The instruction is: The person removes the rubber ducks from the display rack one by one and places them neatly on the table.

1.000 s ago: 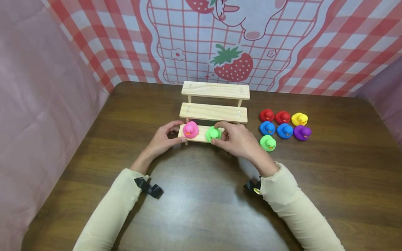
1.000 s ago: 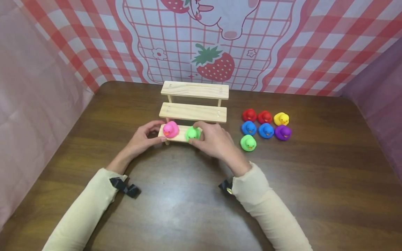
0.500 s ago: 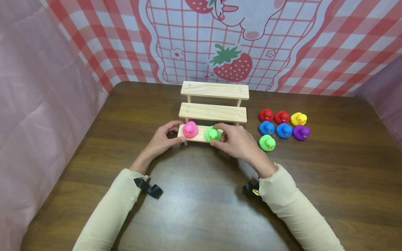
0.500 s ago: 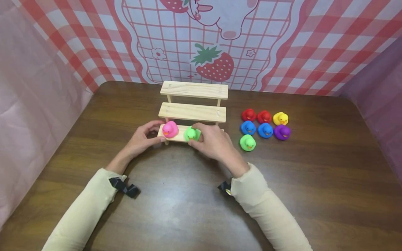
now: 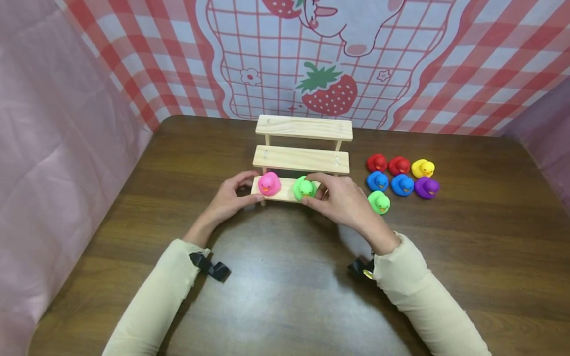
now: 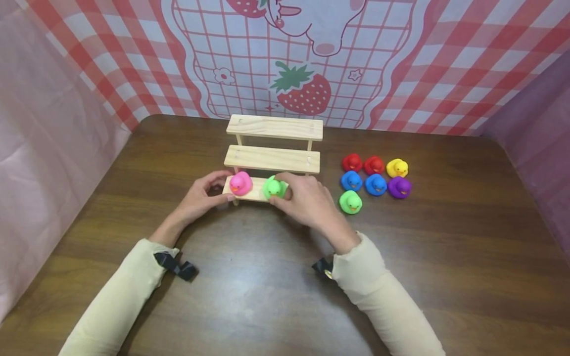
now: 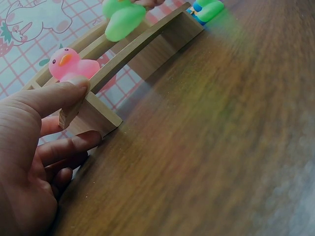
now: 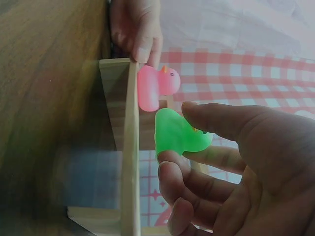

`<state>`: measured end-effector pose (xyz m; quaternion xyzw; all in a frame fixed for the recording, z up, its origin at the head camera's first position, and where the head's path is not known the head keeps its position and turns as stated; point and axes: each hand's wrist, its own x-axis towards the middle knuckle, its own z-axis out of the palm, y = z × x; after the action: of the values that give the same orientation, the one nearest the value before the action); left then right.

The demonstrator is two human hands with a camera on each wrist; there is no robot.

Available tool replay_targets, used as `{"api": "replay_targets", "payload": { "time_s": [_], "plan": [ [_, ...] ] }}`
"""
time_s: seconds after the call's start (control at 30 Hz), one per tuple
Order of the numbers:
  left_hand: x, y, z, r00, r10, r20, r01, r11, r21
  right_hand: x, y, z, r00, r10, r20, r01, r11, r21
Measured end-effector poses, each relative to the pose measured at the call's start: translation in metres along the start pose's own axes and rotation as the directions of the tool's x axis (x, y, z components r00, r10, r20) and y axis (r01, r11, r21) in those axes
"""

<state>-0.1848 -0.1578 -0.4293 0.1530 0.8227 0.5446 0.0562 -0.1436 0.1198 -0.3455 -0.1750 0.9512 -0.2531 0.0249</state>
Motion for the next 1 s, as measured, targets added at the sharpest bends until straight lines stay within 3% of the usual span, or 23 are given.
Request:
{"api": "replay_targets", "payload": {
  "time_s": [0.27,0.53,0.8,1.0],
  "plan": [
    [0.000,-0.001,0.000,1.000,-0.007,0.000,0.007,1.000,0.007,-0.009,0.005,-0.013,0.999,-0.030,-0.045,0.032,0.999,0.040],
    [-0.001,0.001,0.000,1.000,-0.001,0.009,0.001,1.000,0.007,-0.020,0.014,-0.031,0.999,0.008,-0.049,-0.006,0.999,0.049],
    [0.000,0.001,0.000,1.000,-0.001,0.007,0.000,1.000,0.006,-0.034,0.032,-0.046,0.989,-0.031,-0.147,0.033,0.999,0.014],
    [0.000,0.000,0.001,1.000,0.000,0.000,0.000,1.000,0.011,-0.044,0.045,-0.059,0.987,0.002,-0.159,-0.003,1.000,-0.002]
  ]
}}
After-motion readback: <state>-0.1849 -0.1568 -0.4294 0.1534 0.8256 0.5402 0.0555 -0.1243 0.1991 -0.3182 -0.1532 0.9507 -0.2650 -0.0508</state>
